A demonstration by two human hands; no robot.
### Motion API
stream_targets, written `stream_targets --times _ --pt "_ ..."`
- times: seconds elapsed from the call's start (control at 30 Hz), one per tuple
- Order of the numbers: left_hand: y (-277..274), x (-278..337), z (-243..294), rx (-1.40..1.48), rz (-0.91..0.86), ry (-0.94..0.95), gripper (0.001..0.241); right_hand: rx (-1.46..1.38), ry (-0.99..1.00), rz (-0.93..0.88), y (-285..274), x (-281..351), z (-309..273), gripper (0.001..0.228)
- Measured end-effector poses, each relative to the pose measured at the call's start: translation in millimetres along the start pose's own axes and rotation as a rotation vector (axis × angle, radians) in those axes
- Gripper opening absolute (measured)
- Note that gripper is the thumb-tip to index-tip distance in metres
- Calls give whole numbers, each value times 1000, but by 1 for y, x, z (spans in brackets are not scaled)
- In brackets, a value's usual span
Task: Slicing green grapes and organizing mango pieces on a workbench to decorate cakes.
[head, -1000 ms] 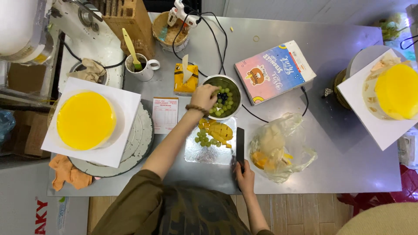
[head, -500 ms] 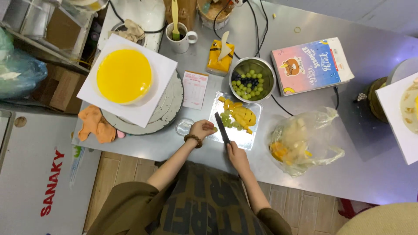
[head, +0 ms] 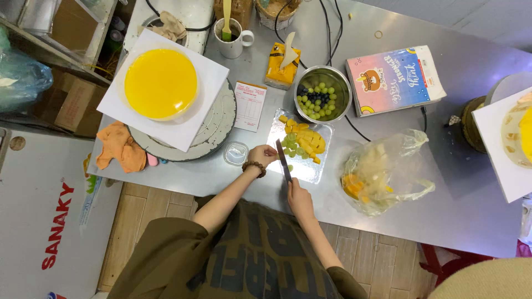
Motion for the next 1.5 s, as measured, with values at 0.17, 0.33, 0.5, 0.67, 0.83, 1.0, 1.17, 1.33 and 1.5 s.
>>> stream_targets --times 0.17,0.33,0.5,0.67,0.83,1.0,1.17,1.33,1.5 --pt "-10 14 19 16 20 11 23 9 2 -5 0 -10 -7 32" --pt "-9 16 21 6 23 14 23 32 -4 -7 12 -43 -19 33" --pt "0 3 2 -21 11 5 23 -22 17 -19 30 -62 -12 33" --pt "-24 18 18 -60 -9 36 33 -240 10 -18 7 -51 -16 31" --pt "-26 28 25 -118 -26 98 46 -455 9 9 -19 -34 -15 34" --pt "-17 51 71 -214 -84 272 66 -664 -2 98 -26 -36 13 32" --pt "2 47 100 -410 -95 414 55 -791 -14 201 -35 -35 43 28" --pt "15 34 89 -499 -93 386 36 -823 33 286 -39 -24 65 27" --pt "3 40 90 -266 -81 339 25 -917 75 298 -23 -17 82 27"
Point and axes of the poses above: each hand's wrist, its own x-axis away from the middle knuckle, its own y-axis out of the palm, z = x × y, the point moved 5 cm from there along -x, towards the middle knuckle, and after that the axes turned 4 degrees about -x, right-handed, at the moved point
